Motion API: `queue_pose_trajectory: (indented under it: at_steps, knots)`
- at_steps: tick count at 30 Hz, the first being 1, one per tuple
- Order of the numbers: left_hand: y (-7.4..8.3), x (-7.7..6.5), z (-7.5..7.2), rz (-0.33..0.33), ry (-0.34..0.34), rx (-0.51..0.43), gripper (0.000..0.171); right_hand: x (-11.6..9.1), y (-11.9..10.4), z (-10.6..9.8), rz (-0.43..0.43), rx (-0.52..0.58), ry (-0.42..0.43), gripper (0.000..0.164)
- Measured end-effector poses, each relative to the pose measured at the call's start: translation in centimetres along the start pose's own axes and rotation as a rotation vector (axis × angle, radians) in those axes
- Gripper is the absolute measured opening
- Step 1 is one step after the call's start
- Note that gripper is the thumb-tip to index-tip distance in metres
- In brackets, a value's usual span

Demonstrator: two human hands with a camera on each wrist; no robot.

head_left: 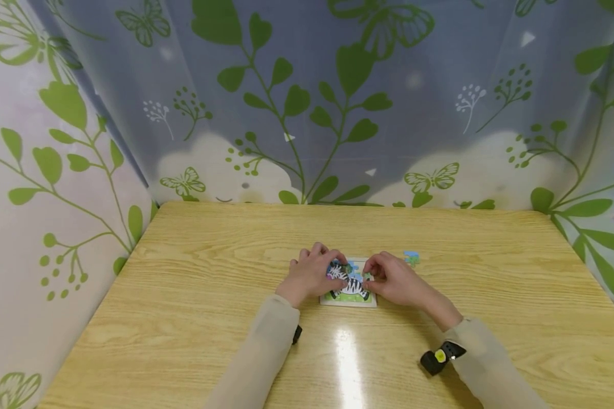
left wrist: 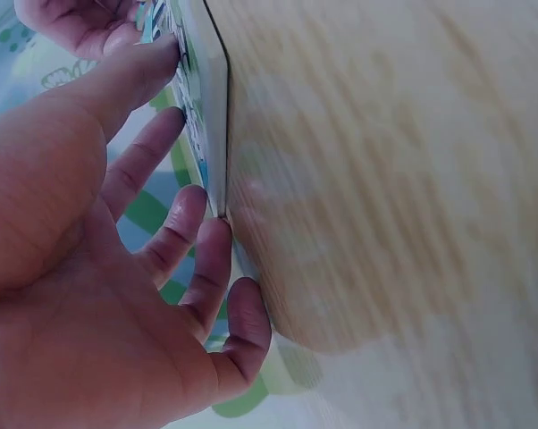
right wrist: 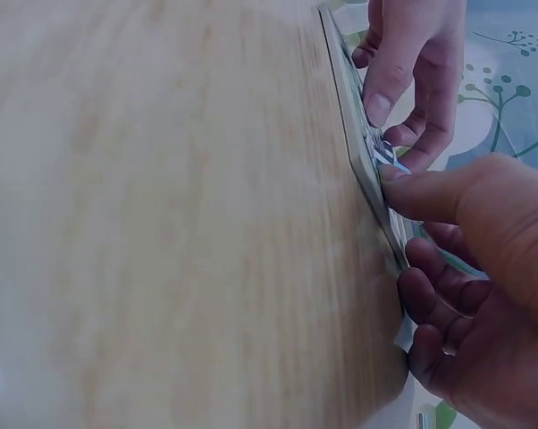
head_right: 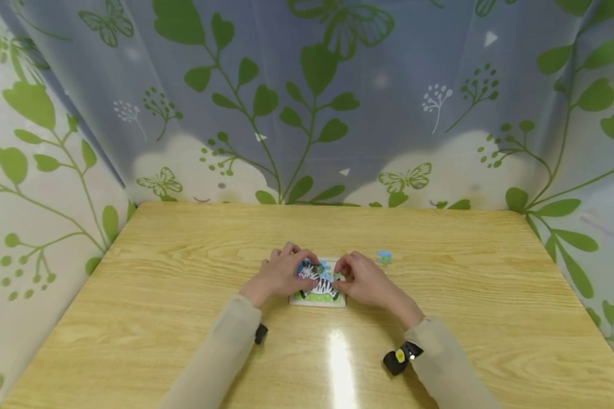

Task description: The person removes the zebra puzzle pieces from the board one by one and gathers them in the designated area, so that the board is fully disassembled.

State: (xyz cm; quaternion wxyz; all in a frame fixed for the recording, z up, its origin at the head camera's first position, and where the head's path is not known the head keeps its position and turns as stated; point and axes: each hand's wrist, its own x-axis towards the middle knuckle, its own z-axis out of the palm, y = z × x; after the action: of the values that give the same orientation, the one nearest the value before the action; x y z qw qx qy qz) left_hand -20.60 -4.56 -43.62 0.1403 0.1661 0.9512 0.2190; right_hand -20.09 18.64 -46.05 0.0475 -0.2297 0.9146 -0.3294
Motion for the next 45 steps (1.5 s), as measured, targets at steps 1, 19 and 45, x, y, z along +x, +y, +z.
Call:
queue_pose_trajectory:
  at_steps: [1,19,45]
  knots:
    - [0.0,0.0,0.0,-0.002,0.001,0.002,0.04,0.0,0.0,0.0,0.003,0.009,0.002,0.018]
    - [0.1,0.0,0.2,-0.007,-0.018,0.028,0.054,0.1,-0.6,-0.2,0.099,0.146,0.033,0.012]
    - [1.4,-0.5,0.9,-0.077,0.018,0.099,0.071,-1.3,-0.1,-1.9,0.214,0.337,0.073,0.019]
